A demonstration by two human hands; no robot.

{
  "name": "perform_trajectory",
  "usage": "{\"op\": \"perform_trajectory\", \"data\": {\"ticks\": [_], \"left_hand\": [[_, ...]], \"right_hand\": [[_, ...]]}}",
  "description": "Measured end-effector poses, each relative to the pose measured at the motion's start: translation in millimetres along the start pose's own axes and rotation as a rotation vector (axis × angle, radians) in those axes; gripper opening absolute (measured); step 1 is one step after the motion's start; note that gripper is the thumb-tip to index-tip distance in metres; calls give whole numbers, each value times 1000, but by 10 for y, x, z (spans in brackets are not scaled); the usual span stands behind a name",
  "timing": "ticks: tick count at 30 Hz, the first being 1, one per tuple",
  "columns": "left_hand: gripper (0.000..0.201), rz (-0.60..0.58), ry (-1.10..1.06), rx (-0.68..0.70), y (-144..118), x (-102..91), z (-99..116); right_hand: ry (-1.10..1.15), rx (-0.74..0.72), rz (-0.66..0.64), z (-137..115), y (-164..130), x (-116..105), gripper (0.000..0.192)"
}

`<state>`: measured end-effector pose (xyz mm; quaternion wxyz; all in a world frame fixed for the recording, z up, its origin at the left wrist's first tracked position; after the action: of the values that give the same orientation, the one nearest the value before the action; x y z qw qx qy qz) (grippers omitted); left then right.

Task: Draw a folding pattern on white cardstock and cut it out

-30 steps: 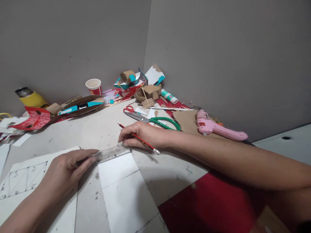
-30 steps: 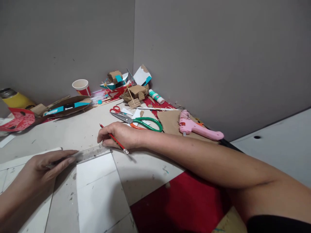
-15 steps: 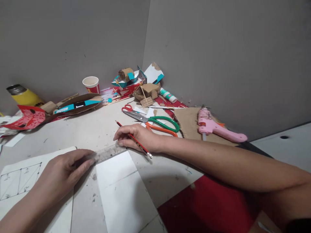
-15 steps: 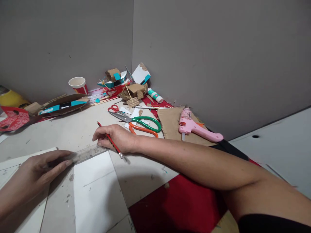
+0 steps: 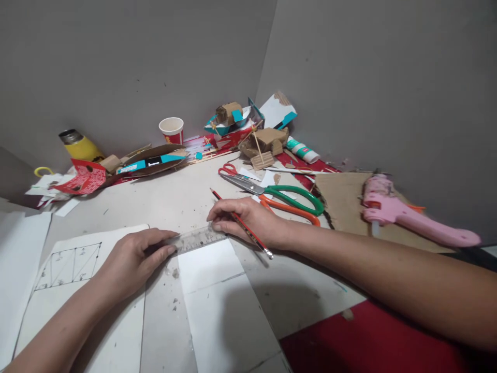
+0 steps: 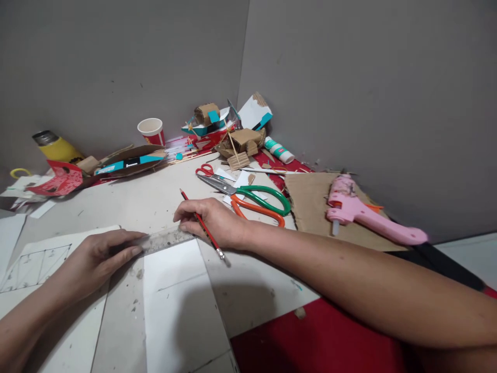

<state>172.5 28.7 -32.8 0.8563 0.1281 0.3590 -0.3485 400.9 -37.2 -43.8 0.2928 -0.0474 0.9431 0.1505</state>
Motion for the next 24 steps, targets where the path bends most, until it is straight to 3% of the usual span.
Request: {"op": "perform_trajectory", "data": {"ticks": [15,24], "left_hand": [[34,-146,54,0,-10,9,23],[35,-150,66,5,-11,20,22]], "right_hand": [[-59,7,-2,-1,1,4,5],[-84,3,-10,-19,0,0,5]]}}
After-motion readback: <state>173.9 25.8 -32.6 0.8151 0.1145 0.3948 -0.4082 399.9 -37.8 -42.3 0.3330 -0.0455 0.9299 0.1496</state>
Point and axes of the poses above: each hand's wrist, its own y-axis towards the middle knuckle, its own x-axis out of the palm, z = x × y, the point moved 4 cm from there along y, towards the middle knuckle, and after that the axes turned 6 degrees about -y, right-handed, at the moved point
